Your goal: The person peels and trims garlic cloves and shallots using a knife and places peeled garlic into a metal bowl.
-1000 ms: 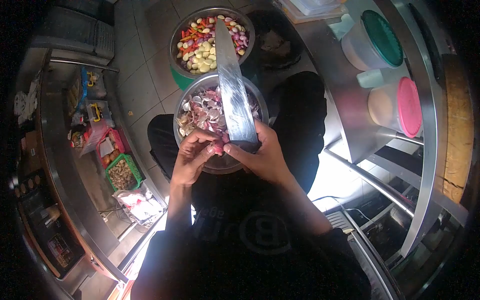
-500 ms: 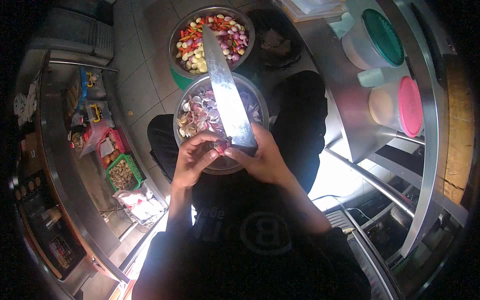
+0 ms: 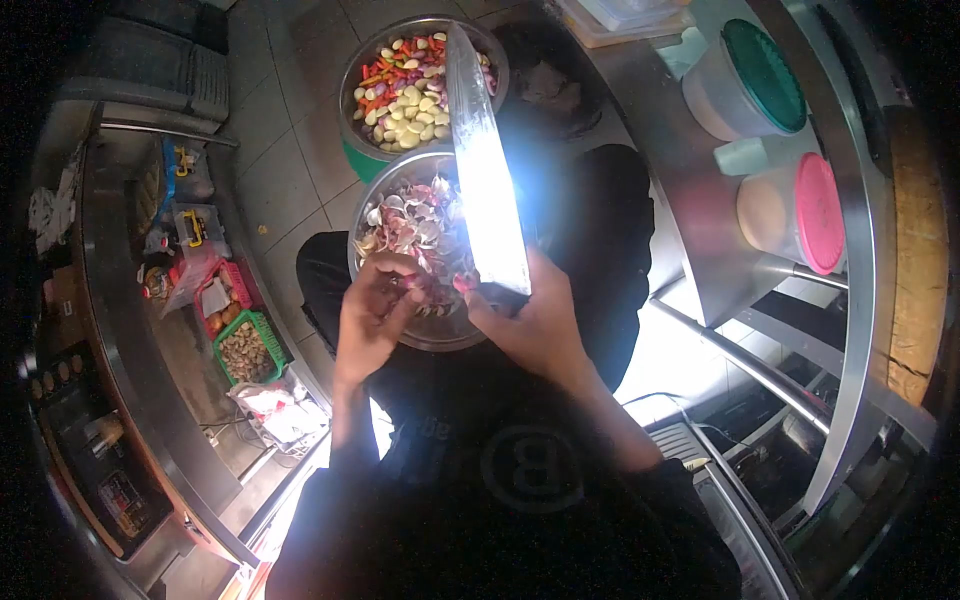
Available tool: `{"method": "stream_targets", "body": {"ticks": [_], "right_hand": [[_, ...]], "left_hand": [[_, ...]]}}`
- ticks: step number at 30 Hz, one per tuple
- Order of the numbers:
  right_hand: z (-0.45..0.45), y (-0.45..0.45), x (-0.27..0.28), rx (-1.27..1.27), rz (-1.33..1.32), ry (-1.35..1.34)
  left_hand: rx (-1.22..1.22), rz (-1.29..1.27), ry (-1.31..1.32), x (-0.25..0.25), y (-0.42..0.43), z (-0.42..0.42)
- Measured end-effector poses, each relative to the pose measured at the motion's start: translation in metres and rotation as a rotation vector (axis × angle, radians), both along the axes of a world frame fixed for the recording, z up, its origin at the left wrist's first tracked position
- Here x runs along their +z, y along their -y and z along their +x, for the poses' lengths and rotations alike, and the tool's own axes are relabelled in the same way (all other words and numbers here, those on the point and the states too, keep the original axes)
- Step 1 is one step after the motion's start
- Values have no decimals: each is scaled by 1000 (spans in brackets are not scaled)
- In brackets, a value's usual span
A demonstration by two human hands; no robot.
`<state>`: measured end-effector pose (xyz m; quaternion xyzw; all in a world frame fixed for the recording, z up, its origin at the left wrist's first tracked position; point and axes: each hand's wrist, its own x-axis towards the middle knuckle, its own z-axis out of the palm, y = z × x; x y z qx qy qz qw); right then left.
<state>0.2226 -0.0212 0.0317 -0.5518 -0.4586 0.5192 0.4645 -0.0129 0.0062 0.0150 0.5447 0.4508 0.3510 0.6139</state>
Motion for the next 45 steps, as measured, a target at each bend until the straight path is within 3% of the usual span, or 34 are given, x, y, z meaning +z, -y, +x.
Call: {"method": "stream_targets", "body": {"ticks": [6, 8, 14, 18, 25, 45], "right_hand": [[-2, -3, 1, 39, 10, 68], [-4, -3, 0, 80, 121, 227], [-6, 2, 13, 88, 141, 170], [-11, 0, 24, 97, 165, 32], [-16, 3, 14, 47, 270, 124], [-11, 1, 12, 149, 97, -87]], "left_hand": [[4, -2, 279, -5, 3, -4], [59, -97, 385, -5, 5, -3], [65, -170, 592, -8, 6, 0], [67, -138, 585, -15, 8, 2], [80, -97, 538, -13, 12, 5], [45, -89, 482, -7, 9, 8]]}}
